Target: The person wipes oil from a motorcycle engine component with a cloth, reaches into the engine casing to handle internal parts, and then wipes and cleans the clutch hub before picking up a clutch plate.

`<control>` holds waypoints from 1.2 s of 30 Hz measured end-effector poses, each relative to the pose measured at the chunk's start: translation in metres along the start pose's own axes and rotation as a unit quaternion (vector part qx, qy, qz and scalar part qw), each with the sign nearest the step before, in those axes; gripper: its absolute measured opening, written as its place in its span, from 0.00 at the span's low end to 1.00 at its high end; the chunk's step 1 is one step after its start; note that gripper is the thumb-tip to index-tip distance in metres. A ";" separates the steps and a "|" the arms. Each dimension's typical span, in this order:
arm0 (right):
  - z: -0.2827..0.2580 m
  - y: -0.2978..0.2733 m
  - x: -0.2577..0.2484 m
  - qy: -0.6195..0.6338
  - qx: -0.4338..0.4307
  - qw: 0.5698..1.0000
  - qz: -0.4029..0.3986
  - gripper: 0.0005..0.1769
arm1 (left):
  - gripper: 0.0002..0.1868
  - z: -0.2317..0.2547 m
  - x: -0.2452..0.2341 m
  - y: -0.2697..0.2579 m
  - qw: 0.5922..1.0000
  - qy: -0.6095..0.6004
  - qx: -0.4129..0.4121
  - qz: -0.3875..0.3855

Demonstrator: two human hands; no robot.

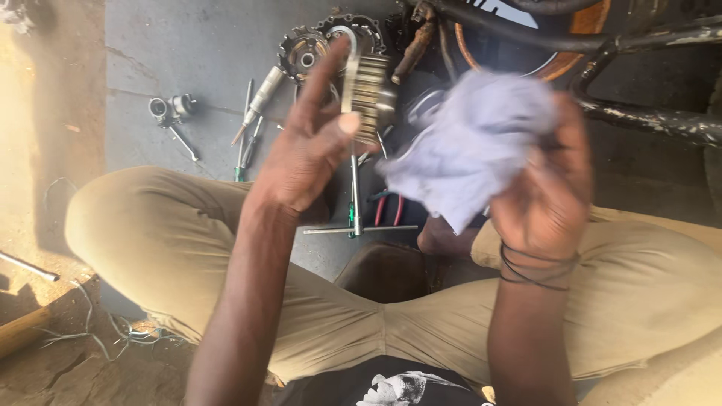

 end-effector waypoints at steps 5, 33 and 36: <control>-0.025 -0.011 0.007 -0.021 -0.089 0.996 -0.001 0.35 | 0.56 -0.021 0.028 0.014 0.994 0.018 -0.110 -0.009; -0.001 -0.009 0.042 -0.512 -0.143 0.844 -0.063 0.11 | 0.63 -0.062 0.016 0.013 0.986 -0.158 -0.051 0.031; 0.006 -0.007 0.000 -0.341 -0.092 0.935 0.041 0.12 | 0.62 -0.050 0.008 0.012 0.983 -0.175 -0.054 0.019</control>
Point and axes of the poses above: each hand's wrist, its own y-axis towards the middle knuckle, its own x-axis out of the palm, z = x × y, the point moved 9 cm from there along y, towards the middle knuckle, and after that the axes turned 3 degrees about x, right-handed, at the moved point
